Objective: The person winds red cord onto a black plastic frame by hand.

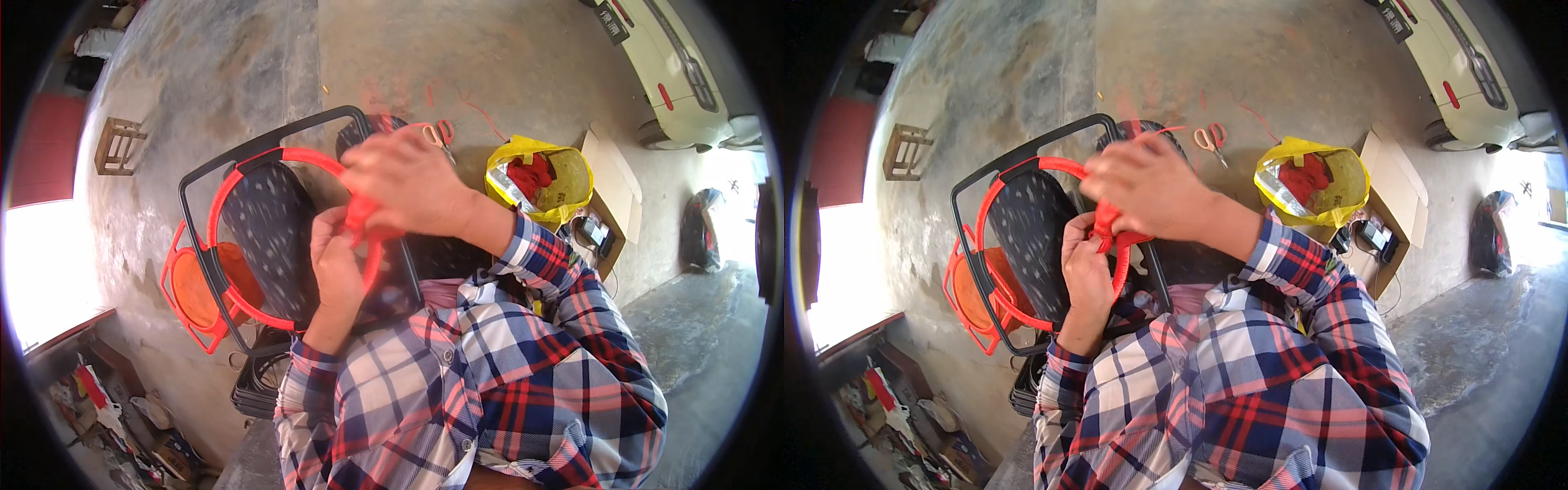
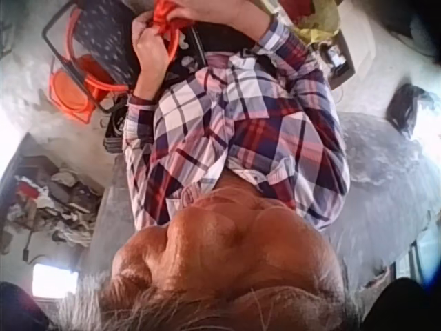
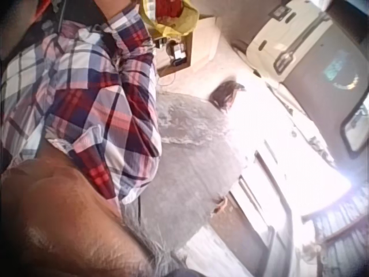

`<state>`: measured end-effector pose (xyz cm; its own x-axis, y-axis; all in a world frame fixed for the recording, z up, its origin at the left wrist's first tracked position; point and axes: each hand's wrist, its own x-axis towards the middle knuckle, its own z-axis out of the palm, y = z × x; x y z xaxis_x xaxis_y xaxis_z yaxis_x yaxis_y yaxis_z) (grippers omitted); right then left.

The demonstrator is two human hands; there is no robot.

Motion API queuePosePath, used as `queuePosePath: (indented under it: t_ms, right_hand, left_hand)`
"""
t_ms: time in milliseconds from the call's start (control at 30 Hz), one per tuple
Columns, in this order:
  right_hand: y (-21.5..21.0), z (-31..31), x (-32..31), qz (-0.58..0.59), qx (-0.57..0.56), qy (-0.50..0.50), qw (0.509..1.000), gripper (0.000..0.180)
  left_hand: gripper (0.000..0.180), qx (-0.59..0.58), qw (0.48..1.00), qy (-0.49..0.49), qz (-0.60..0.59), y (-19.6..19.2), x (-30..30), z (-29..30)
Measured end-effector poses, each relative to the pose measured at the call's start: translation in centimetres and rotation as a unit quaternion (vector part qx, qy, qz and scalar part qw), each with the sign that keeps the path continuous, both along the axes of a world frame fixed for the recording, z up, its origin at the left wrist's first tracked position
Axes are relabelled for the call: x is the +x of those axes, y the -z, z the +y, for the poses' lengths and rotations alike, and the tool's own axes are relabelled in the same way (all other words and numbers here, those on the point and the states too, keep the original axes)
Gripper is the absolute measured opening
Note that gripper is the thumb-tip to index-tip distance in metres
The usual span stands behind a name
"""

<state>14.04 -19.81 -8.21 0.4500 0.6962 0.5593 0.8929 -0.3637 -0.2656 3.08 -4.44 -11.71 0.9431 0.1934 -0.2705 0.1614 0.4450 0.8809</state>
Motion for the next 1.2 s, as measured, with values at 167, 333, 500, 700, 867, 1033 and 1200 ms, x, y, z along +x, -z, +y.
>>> queuePosePath:
  t_ms: [167,333,500,700,867,1033,1200]
  right_hand:
    - [3.4,-4.3,0.6,0.133,0.024,0.054,0.989,0.027]
    - [3.6,-3.0,-2.1,0.191,-0.05,0.015,0.98,0.035]
    - [3.9,-5.7,-1.1,0.429,0.139,0.037,0.892,0.028]
    - [4.3,-9.7,-1.7,0.7,0.377,-0.048,0.605,0.03]
    - [2.9,-7.3,-2.5,0.59,0.39,-0.006,0.707,0.039]
    - [0.4,-7.2,-3.4,0.58,0.431,-0.011,0.692,0.046]
    - [-1.6,-10.2,-3.1,0.609,0.479,-0.138,0.617,0.043]
  left_hand:
    - [0.042,-0.133,0.983,-0.014,0.126,-0.7,0.3,0.3]
    - [0.036,-0.167,0.97,0.041,0.169,1.2,0.2,0.9]
    - [0.03,-0.185,0.969,0.083,0.139,1.1,0.2,1.2]
    - [0.025,-0.198,0.965,0.105,0.136,1.3,0.2,0.8]
    - [0.024,-0.167,0.965,0.135,0.15,0.7,0.7,0.4]
    - [0.025,-0.181,0.961,0.144,0.151,0.8,0.7,0.4]
    - [0.031,-0.162,0.969,0.118,0.144,0.5,0.5,0.5]
